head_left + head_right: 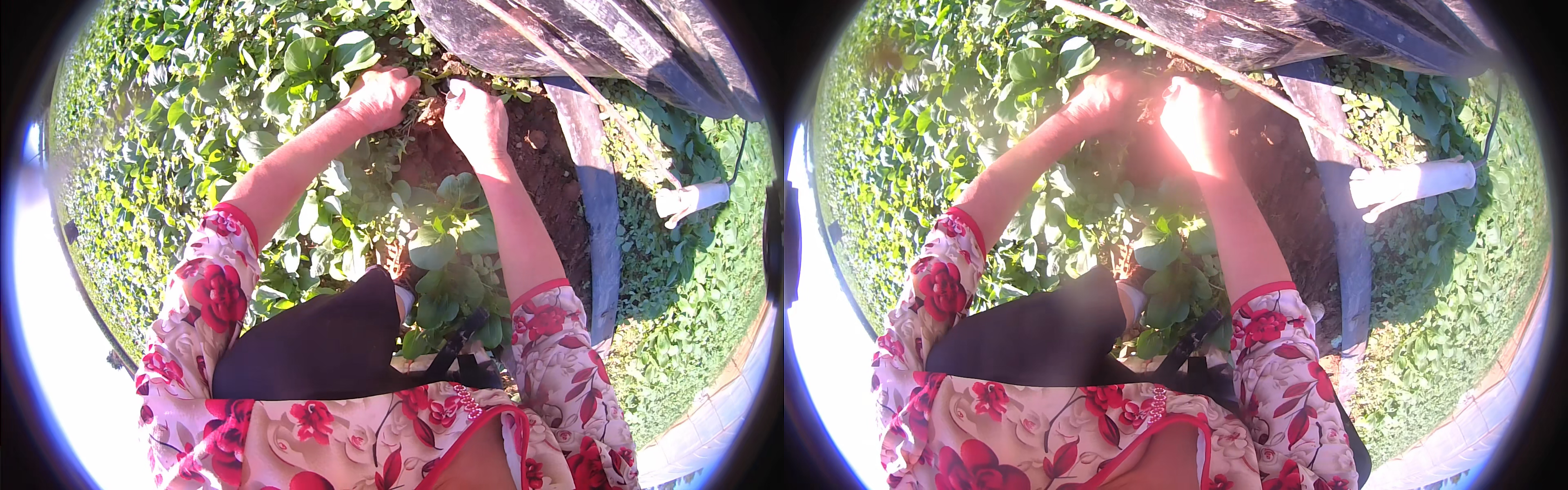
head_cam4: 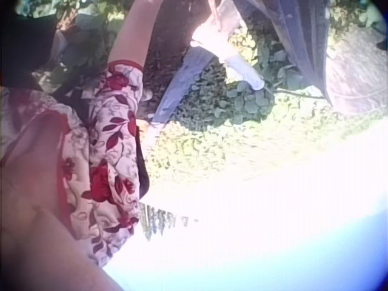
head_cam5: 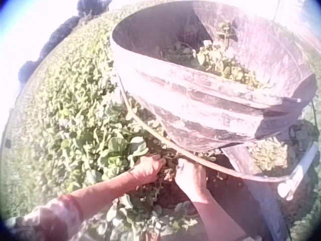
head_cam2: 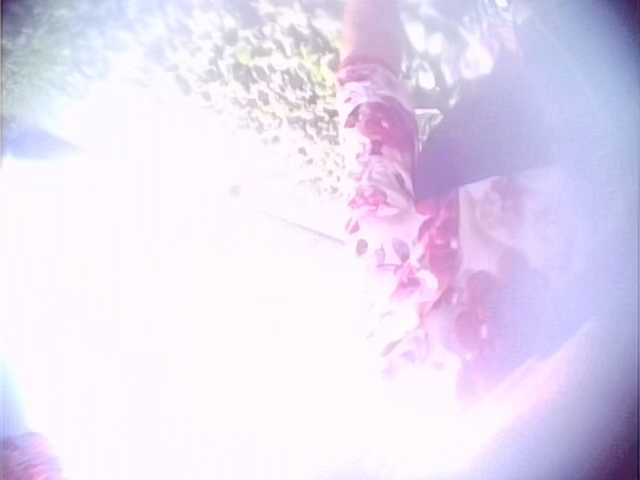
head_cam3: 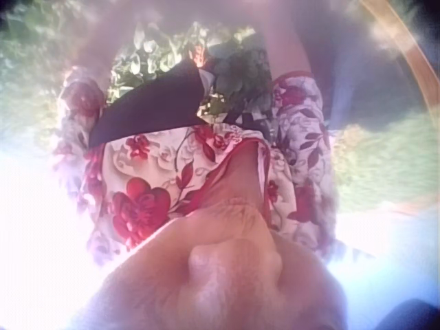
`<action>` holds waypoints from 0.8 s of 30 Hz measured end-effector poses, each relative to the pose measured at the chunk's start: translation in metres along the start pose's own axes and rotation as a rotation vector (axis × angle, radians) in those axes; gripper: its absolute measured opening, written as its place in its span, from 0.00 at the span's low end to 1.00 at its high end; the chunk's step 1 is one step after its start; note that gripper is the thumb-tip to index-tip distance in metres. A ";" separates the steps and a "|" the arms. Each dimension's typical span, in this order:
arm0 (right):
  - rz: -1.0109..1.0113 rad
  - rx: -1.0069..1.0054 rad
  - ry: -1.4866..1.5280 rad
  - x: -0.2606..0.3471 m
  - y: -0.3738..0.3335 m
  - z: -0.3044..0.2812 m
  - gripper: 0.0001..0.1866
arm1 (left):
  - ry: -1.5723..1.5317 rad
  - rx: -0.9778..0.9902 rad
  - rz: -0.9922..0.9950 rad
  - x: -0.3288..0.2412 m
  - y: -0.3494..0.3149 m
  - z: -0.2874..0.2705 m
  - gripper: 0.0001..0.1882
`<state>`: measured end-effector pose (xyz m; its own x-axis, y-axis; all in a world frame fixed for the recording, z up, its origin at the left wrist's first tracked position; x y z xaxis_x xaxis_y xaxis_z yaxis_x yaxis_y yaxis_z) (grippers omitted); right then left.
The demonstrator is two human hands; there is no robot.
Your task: The person uses a small hand tool to remove weeds from around plants in a field, placing the pulled weeds into a black bucket.
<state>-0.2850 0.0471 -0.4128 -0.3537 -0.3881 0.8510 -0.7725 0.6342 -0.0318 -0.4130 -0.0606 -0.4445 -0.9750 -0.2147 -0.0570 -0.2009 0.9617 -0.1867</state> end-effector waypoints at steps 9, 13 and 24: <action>0.125 0.012 0.124 -0.028 -0.098 -0.082 0.11 | -0.353 0.235 -0.115 0.009 -0.016 -0.022 0.29; 0.243 0.154 -0.035 -0.028 -0.115 -0.093 0.13 | -0.223 0.075 0.075 0.010 -0.025 -0.013 0.29; 0.104 0.253 -0.027 -0.011 -0.043 -0.033 0.13 | -0.156 0.058 0.094 -0.008 -0.025 -0.022 0.27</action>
<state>-0.2305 0.0460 -0.4031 -0.4490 -0.3497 0.8222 -0.8375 0.4855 -0.2508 -0.4023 -0.0792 -0.4177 -0.9618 -0.1523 -0.2276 -0.0991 0.9684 -0.2291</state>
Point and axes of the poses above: each hand's wrist, its own y-axis towards the middle knuckle, its own z-axis out of the palm, x = y × z, the point moved 4 cm from there along y, towards the middle knuckle, and after that the axes turned 13 degrees about y, right-handed, at the moved point
